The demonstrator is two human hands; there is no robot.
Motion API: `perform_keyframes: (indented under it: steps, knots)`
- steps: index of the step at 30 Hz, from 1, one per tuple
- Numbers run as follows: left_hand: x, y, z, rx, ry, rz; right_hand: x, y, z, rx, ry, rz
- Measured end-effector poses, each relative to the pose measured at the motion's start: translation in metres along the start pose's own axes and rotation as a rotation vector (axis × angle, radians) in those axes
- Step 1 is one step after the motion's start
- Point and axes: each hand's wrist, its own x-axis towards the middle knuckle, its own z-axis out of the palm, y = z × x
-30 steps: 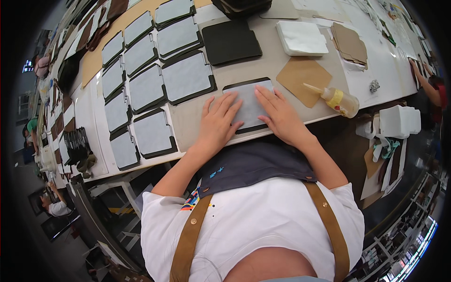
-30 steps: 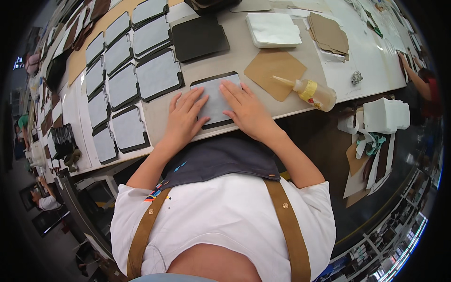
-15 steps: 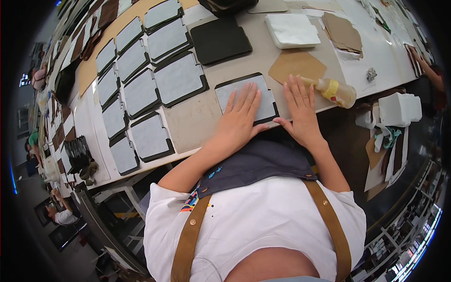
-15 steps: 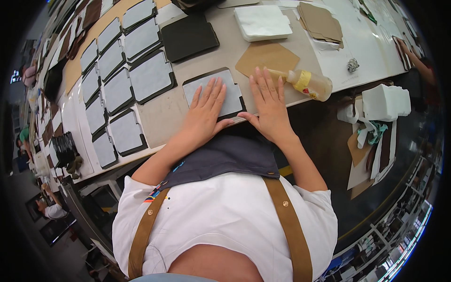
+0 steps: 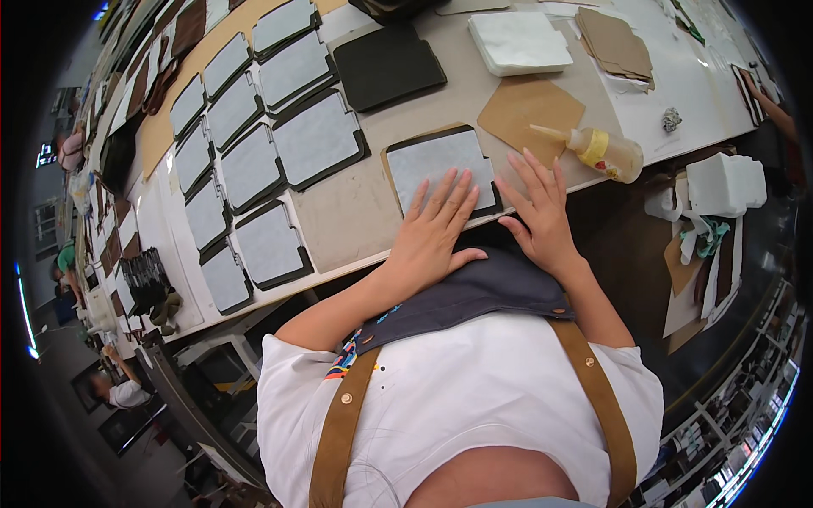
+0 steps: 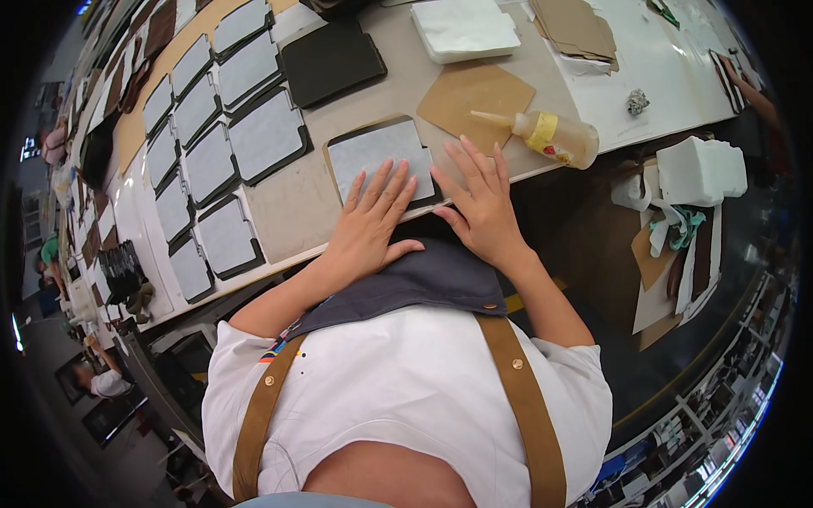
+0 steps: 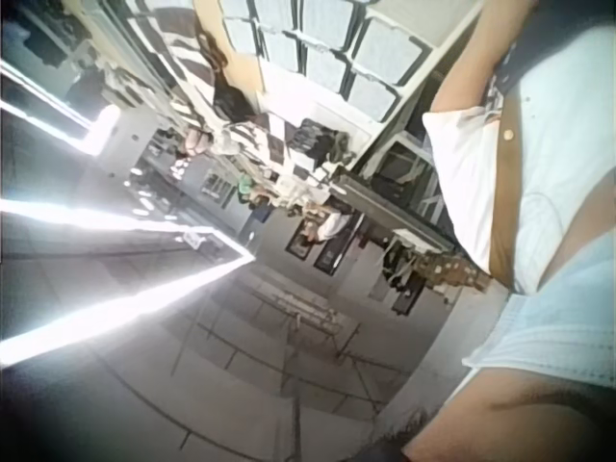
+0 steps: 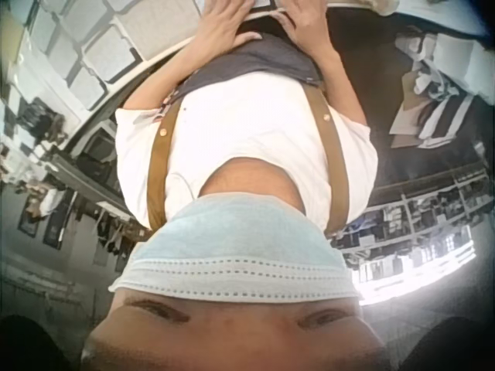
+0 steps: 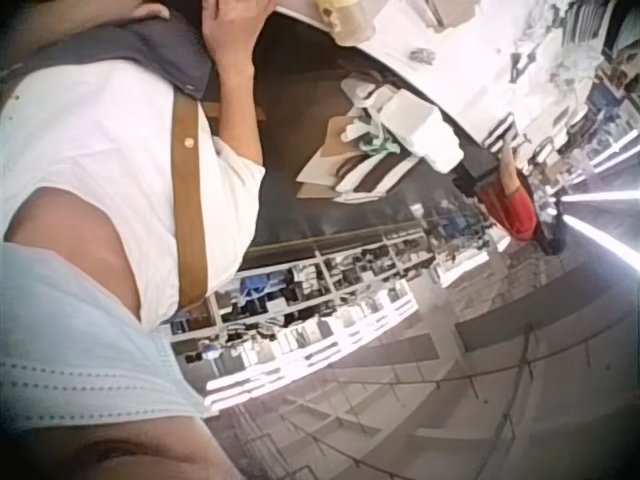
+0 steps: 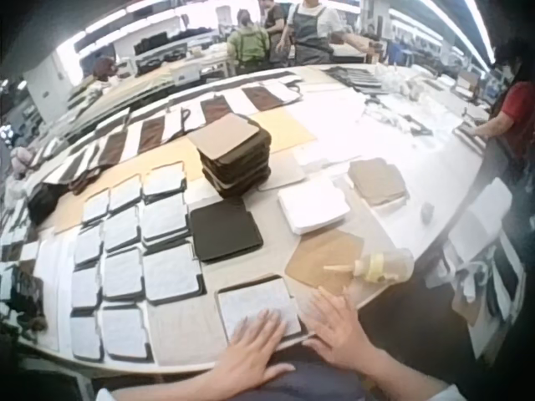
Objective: The person applies glue from a bottle onto the edges of a black rectangular pouch base. They then pick up a white fabric insert, place it on the glued surface, and press it down firmly with both hands. The finished unit is moved to a stack on the left, and the process repeats with new materials.
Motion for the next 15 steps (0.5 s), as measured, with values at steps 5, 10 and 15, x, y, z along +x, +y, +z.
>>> perform_keyframes:
  steps: [5, 10, 15]
  knots:
    - [-0.031, -0.010, -0.011, 0.013, -0.060, -0.073, -0.012, -0.002, 0.009, -0.019, -0.065, -0.068]
    - [-0.052, -0.019, -0.018, -0.008, -0.047, -0.184, -0.020, 0.004, 0.012, -0.050, 0.047, -0.040]
    - [-0.059, -0.023, -0.017, -0.029, 0.033, -0.224, 0.005, -0.009, 0.012, 0.067, 0.133, -0.096]
